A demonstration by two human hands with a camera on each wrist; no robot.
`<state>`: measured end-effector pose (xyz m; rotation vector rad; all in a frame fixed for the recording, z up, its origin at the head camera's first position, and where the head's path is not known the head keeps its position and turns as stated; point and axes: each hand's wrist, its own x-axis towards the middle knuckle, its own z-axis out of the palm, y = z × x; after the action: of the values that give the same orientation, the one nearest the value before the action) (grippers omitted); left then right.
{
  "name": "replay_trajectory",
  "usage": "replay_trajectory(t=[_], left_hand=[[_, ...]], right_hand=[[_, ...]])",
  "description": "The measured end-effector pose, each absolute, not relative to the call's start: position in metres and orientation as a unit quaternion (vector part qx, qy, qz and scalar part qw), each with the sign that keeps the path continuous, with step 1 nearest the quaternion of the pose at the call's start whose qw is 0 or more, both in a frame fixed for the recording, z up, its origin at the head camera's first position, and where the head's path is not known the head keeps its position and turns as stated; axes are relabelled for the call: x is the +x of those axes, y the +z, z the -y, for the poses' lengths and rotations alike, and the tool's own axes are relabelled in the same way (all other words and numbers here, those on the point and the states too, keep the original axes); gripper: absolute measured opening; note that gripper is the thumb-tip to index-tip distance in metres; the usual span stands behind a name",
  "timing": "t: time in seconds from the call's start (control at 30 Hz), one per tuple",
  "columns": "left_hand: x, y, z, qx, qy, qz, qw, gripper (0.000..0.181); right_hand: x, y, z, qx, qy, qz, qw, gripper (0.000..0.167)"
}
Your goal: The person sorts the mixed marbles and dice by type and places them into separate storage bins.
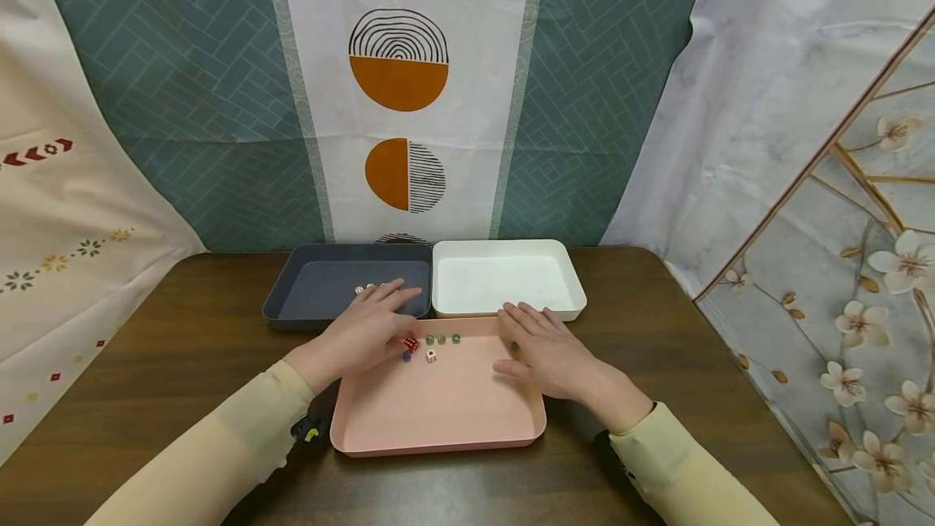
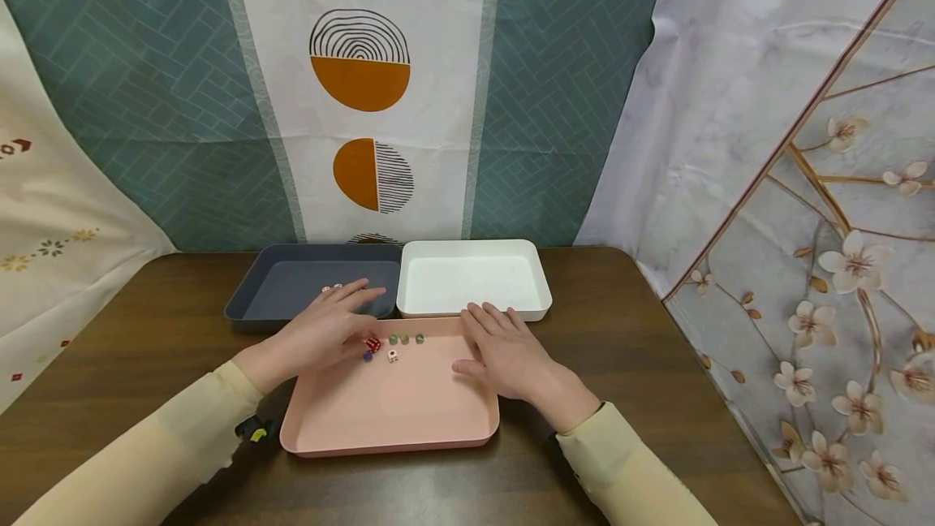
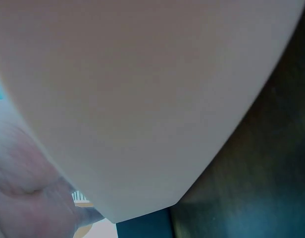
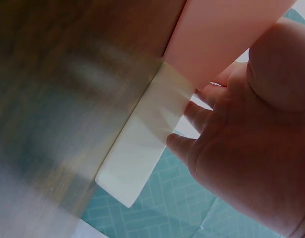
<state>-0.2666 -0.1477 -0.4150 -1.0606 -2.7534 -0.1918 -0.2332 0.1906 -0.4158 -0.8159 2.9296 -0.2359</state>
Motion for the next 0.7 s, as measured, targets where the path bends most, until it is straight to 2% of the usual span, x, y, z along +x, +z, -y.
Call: replay_trajectory(t=[0.7], left_hand=[[-0.2623, -0.4177, 0.1460, -0.352, -0.068, 0.929, 0.096, 0.026]], right_hand=[[-0.2335, -0.4178, -0.1920, -0.273, -0.079, -0.958, 0.034, 0.087]])
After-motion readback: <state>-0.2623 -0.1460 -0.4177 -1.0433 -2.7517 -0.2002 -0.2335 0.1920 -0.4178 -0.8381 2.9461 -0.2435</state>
